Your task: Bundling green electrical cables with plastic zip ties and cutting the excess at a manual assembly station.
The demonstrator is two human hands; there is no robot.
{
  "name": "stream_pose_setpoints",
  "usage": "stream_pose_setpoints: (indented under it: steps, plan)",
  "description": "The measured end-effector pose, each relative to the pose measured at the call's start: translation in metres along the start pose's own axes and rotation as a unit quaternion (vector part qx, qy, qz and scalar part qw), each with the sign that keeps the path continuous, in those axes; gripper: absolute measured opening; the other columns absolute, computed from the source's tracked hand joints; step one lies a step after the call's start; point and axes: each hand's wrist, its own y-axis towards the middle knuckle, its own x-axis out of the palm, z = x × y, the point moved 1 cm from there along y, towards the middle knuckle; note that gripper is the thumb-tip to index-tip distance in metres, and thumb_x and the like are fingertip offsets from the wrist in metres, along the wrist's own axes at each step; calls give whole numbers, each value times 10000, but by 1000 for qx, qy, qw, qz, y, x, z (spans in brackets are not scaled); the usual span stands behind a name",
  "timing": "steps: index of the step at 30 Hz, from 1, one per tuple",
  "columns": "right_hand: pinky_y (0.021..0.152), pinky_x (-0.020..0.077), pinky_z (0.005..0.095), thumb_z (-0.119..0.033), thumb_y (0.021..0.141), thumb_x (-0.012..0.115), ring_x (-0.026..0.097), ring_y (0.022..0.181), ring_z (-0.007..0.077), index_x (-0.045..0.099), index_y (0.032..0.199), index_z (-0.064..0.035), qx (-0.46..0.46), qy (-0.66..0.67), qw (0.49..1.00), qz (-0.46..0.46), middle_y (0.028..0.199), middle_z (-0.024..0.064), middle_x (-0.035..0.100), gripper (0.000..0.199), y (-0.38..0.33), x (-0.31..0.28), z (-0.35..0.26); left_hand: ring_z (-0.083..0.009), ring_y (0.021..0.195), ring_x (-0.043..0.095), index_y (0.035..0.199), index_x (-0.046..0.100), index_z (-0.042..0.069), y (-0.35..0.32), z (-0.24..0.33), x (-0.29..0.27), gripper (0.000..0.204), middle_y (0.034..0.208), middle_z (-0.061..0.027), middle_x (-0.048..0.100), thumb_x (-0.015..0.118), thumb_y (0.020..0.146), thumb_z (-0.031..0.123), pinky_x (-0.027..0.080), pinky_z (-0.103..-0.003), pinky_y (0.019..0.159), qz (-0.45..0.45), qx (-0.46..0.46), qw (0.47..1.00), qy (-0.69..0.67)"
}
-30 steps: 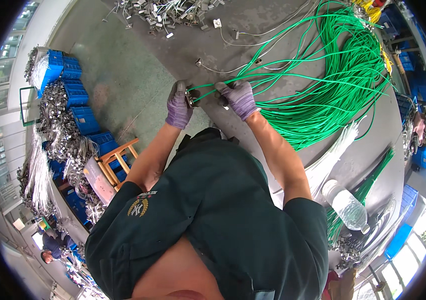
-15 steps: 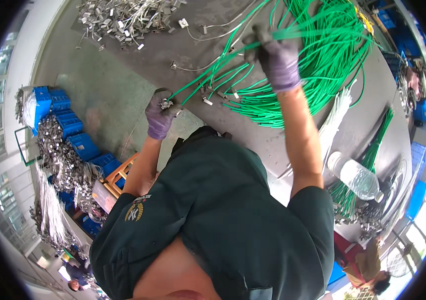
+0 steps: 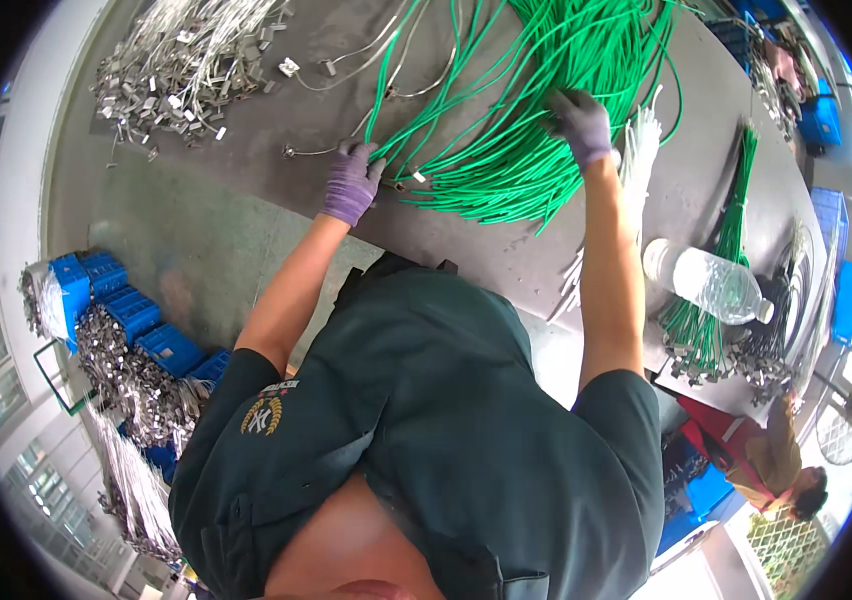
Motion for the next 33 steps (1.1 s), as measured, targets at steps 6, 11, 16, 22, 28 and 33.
stream_pose_setpoints:
  steps: [6, 11, 16, 22, 28, 33]
  plan:
    - [417, 434, 254, -291, 825, 606, 568, 480, 154, 559, 997, 19, 194, -65, 977, 67, 716, 87, 600, 358, -64, -75, 100, -316, 927, 506, 919, 601, 82, -8, 3, 11, 304, 989, -124, 531, 686, 675, 242, 434, -423, 788, -105, 97, 989, 44]
    - [394, 435, 274, -360, 815, 606, 558, 446, 170, 568, 918, 22, 191, -72, 972, 112, 692, 97, 579, 397, -65, -62, 124, -301, 941, 514, 955, 592, 46, -7, 6, 11, 360, 1006, -146, 526, 713, 674, 236, 427, -402, 831, -144, 114, 983, 20]
    - [372, 416, 299, -301, 761, 661, 514, 401, 165, 606, 725, 2, 222, -111, 963, 108, 556, 87, 568, 310, -43, -48, 126, -306, 947, 511, 944, 594, 49, -6, 6, 15, 334, 1008, -152, 522, 716, 673, 201, 426, -404, 842, -153, 97, 983, 20]
    - [364, 404, 291, -245, 772, 636, 519, 397, 168, 614, 696, -33, 208, -25, 971, 112, 541, 78, 576, 226, -38, -48, 128, -308, 923, 525, 901, 602, 59, -8, 9, 12, 286, 994, -148, 533, 716, 673, 189, 438, -405, 818, -125, 93, 988, -8]
    - [395, 427, 284, -296, 788, 642, 535, 414, 166, 614, 709, -37, 203, -24, 971, 127, 552, 71, 580, 272, -31, -47, 131, -313, 908, 533, 871, 610, 53, -8, 11, 14, 260, 969, -150, 546, 714, 663, 170, 443, -409, 799, -111, 78, 991, -8]
    - [432, 448, 266, -276, 774, 653, 552, 471, 146, 633, 875, -31, 154, -21, 986, 67, 640, 44, 605, 265, -28, -58, 120, -303, 900, 538, 873, 609, 49, -9, 8, 17, 249, 969, -145, 548, 709, 671, 154, 455, -396, 782, -104, 84, 991, 4]
